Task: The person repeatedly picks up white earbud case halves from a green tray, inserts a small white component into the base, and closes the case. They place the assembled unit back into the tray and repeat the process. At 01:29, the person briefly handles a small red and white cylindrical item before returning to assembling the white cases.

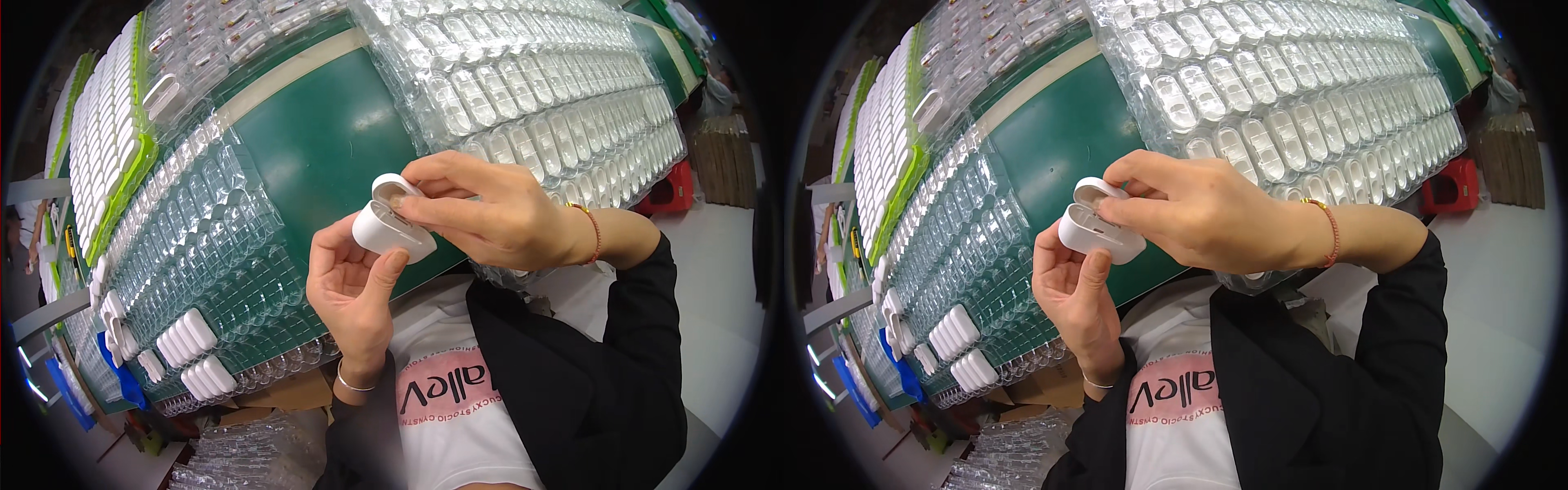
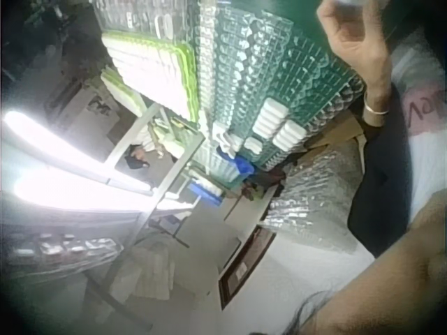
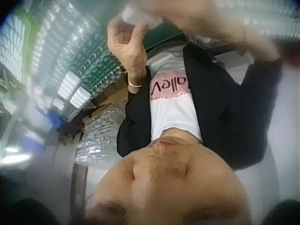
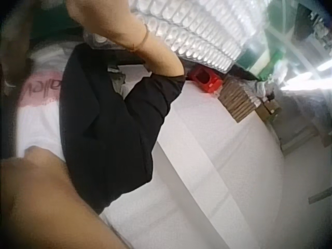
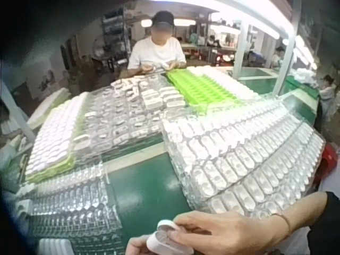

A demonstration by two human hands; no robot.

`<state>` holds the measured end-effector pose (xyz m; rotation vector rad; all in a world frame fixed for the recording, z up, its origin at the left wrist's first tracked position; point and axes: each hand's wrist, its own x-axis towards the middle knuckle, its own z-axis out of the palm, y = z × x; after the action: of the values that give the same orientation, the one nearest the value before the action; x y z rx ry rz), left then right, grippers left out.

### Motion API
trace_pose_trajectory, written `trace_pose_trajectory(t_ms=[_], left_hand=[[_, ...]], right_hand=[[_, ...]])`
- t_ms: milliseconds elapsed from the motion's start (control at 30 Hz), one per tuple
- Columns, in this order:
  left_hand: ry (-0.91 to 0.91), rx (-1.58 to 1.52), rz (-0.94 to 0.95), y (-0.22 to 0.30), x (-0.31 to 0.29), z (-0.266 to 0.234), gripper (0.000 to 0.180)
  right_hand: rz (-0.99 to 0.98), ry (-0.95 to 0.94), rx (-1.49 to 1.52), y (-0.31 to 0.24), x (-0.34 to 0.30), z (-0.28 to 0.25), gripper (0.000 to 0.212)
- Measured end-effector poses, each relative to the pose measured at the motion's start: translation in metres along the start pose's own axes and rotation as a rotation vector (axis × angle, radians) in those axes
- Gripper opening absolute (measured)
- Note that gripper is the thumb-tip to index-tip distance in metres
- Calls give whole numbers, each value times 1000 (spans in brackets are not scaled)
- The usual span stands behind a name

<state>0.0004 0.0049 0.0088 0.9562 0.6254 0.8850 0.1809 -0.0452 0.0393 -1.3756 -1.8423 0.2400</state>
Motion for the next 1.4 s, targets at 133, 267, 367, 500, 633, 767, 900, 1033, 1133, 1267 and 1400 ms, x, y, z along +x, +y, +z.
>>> trace_pose_trajectory(t_ms=[133, 267, 367, 500, 633, 767, 900, 1033, 1133, 1267, 1400], left_hand=[[-17, -100, 24, -5, 1, 0, 41], [-77, -162, 4, -13, 0, -6, 43], [-43, -193, 2, -10, -4, -8, 40], [54, -142, 126, 0, -9, -1, 36], [49, -63, 143, 2, -8, -8, 32], [183, 152, 256, 17, -10, -10, 34], [198, 253, 352, 26, -17, -16, 32], [246, 323, 413, 29, -23, -32, 25], [301, 318, 306, 32, -25, -40, 23], [440, 450, 320, 41, -36, -51, 24], [881, 1518, 435, 69, -39, -109, 21]], right_hand=[[-5, 15, -31, -1, -1, 1, 30], [18, 23, 37, 0, -1, 1, 32], [-29, 23, 26, -2, 7, -3, 34], [-26, 4, 135, -14, 15, -5, 32], [119, -98, 366, -19, 33, 0, 23], [24, -31, 162, 37, 92, -5, 16], [1, 125, -372, 132, 182, -42, 18], [114, -58, -629, 216, 232, -40, 17], [220, -127, -703, 240, 242, -30, 17], [183, -174, -609, 250, 248, -22, 18], [81, 43, -480, 178, 219, -43, 21]])
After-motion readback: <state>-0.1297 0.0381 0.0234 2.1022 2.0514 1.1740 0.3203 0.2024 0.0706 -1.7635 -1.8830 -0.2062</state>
